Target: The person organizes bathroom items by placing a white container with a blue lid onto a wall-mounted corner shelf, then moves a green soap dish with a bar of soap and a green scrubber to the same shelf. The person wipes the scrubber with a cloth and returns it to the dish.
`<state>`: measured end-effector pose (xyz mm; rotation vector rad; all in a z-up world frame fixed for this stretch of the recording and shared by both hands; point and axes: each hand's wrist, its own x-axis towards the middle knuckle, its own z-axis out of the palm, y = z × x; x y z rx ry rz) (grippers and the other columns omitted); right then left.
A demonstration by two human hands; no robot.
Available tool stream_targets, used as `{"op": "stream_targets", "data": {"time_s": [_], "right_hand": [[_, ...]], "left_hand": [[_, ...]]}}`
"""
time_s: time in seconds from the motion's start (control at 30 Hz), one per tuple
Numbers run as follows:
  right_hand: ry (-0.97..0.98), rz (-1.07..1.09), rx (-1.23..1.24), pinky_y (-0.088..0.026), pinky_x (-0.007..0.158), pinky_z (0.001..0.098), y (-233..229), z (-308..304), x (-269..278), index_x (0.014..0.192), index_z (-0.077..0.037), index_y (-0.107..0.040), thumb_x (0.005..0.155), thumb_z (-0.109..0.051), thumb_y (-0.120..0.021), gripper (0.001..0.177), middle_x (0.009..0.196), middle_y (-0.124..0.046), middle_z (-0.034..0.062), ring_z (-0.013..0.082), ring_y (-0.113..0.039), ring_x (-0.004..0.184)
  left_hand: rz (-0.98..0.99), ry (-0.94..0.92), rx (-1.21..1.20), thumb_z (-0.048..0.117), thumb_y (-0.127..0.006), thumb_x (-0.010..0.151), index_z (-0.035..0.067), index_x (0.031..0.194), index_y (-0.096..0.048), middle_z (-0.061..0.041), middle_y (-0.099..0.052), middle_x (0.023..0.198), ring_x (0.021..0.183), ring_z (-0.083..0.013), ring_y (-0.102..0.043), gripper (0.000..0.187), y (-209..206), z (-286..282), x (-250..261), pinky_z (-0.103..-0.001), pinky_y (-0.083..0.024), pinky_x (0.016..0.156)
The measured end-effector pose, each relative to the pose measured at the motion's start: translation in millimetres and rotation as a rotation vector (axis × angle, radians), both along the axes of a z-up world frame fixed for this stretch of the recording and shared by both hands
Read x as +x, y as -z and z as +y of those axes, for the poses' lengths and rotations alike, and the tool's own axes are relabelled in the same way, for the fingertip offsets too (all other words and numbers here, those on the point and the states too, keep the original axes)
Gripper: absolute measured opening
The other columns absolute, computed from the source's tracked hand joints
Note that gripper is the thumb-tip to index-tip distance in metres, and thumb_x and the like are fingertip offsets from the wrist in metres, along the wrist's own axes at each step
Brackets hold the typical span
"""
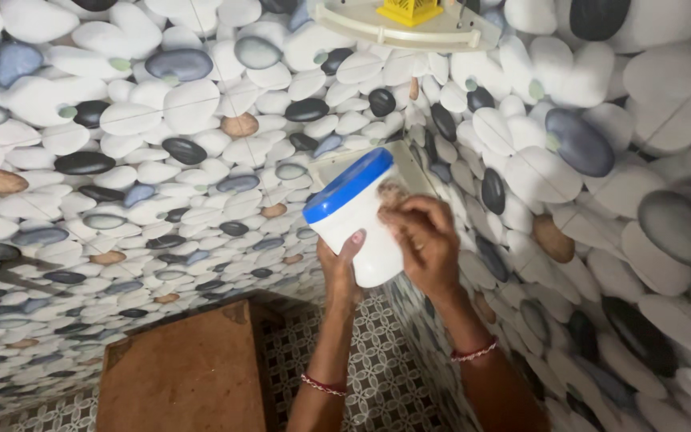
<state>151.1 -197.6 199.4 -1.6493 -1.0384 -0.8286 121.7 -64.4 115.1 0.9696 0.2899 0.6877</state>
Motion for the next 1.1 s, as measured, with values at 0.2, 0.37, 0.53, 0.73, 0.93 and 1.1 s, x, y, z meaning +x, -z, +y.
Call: {"op": "stream_targets", "data": {"time_s": [0.2, 0.37, 0.53, 0.73, 0.93, 1.1], "right_hand": [[-0.130, -0.217, -0.051, -0.060, 0.086, 0.0337, 33, 14, -32, 0.101, -0.012, -0.075, 0.093, -0.005, -0.069, 0.012, 0.110, -0.070, 0.0040, 0.0180, -0.067, 0.106], [-0.240, 0.326, 0.378, -0.061, 0.067, 0.0231, 54, -20, 3, 0.104, -0.010, -0.072, 0.098, -0.012, -0.070, 0.007, 0.100, -0.072, 0.0040, 0.0101, -0.072, 0.084], [-0.081, 0.701, 0.641, -0.042, 0.067, 0.0231, 77, -29, 29, 0.109, -0.004, -0.068, 0.104, -0.017, -0.068, 0.014, 0.088, -0.059, -0.0003, 0.0072, -0.047, 0.076], [-0.242, 0.926, 1.065, -0.056, 0.080, 0.0304, 78, -13, 57, 0.112, -0.009, -0.053, 0.106, -0.026, -0.053, 0.019, 0.106, -0.061, 0.0017, 0.0129, -0.062, 0.093], [-0.698, 0.745, 0.985, -0.050, 0.066, 0.0308, 74, 33, 26, 0.122, -0.006, -0.052, 0.107, -0.016, -0.064, 0.021, 0.103, -0.056, 0.0060, 0.0164, -0.055, 0.084], [-0.370, 0.303, 0.433, -0.053, 0.093, 0.0323, 64, 26, -5, 0.118, -0.002, -0.066, 0.101, -0.016, -0.064, 0.022, 0.115, -0.059, 0.0119, 0.0202, -0.058, 0.107]], "left_hand": [[-0.008, -0.161, -0.018, 0.039, -0.077, 0.076, -0.013, 0.131, -0.053, -0.020, -0.061, 0.101, 0.091, -0.0418, -0.068, 0.080, 3, 17, 14, -0.054, -0.063, 0.071], [-0.223, -0.152, -0.045, 0.022, -0.082, 0.074, -0.004, 0.138, -0.047, -0.015, -0.065, 0.121, 0.113, -0.0285, -0.064, 0.077, -10, 19, 10, -0.043, -0.053, 0.099], [-0.299, -0.154, -0.043, 0.012, -0.085, 0.073, -0.005, 0.141, -0.046, -0.018, -0.063, 0.127, 0.116, -0.0274, -0.063, 0.080, -21, 4, 7, -0.039, -0.051, 0.102], [-0.261, -0.197, 0.001, 0.012, -0.084, 0.073, -0.002, 0.140, -0.045, -0.019, -0.064, 0.125, 0.113, -0.0276, -0.065, 0.079, -28, -10, 19, -0.038, -0.054, 0.100], [-0.158, -0.193, -0.189, 0.013, -0.078, 0.072, 0.000, 0.139, -0.040, -0.018, -0.063, 0.120, 0.110, -0.0280, -0.066, 0.078, -59, -22, 48, -0.042, -0.060, 0.093], [-0.317, -0.104, -0.198, 0.015, -0.071, 0.085, -0.007, 0.137, -0.044, -0.019, -0.062, 0.121, 0.108, -0.0293, -0.064, 0.063, -70, -5, 50, -0.039, -0.055, 0.090]]}}
